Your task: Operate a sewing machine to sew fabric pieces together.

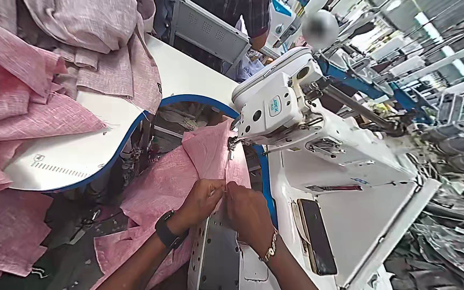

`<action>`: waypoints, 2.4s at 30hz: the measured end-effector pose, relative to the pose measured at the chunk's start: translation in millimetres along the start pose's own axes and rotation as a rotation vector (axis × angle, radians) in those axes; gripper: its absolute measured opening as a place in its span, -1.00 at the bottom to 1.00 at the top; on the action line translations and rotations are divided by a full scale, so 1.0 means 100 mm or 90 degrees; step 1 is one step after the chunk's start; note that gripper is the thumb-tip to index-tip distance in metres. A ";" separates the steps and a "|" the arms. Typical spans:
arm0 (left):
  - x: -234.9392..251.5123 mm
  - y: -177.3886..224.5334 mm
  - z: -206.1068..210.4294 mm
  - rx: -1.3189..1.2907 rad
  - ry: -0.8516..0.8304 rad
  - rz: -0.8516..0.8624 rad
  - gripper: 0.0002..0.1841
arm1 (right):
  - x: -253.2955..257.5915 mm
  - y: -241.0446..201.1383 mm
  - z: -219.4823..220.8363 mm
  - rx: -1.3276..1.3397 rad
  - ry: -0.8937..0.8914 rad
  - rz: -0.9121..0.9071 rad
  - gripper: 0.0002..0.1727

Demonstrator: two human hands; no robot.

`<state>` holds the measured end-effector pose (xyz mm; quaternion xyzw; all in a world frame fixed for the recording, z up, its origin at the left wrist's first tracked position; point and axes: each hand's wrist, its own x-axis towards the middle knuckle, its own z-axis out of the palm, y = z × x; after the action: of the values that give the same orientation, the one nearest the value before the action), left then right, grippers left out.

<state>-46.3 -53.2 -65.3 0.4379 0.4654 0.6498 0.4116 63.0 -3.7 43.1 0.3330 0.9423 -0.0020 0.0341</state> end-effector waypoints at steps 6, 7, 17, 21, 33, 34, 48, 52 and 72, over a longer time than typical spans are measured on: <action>-0.46 0.17 -0.05 0.209 0.076 -0.028 -0.65 | -0.42 0.33 0.10 0.012 -0.107 0.098 -0.72; -0.59 0.16 -0.13 0.227 0.076 -0.040 -0.67 | -0.41 0.44 0.13 0.001 -0.258 0.136 -0.69; -0.65 0.26 0.10 0.196 0.045 0.020 -0.70 | -0.83 0.81 -0.61 0.047 -0.064 -0.223 -0.83; -0.70 0.26 0.27 0.280 0.056 0.071 -0.71 | -1.08 -0.22 -0.46 -0.086 0.023 -0.206 -0.89; -0.12 0.00 0.18 0.104 0.152 0.001 -0.73 | -0.52 -0.30 -0.17 -0.138 -0.018 -0.084 -0.89; -0.11 0.04 0.17 0.142 0.144 -0.007 -0.74 | -0.51 -0.28 -0.16 -0.138 0.002 -0.089 -0.88; 0.00 0.07 0.19 0.087 0.120 -0.021 -0.68 | -0.67 0.37 0.56 0.121 0.368 -0.040 -0.69; 0.00 0.21 0.19 0.200 0.085 -0.048 -0.61 | -0.59 0.40 0.44 0.183 0.403 -0.103 -0.72; -0.42 0.15 0.17 0.244 0.108 -0.028 -0.68 | 0.04 0.51 0.45 -0.081 -0.420 0.254 -0.67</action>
<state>-20.3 -92.3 -55.6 0.4414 0.6229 0.5747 0.2946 94.7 37.2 -0.7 0.4885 0.7955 -0.0437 0.3559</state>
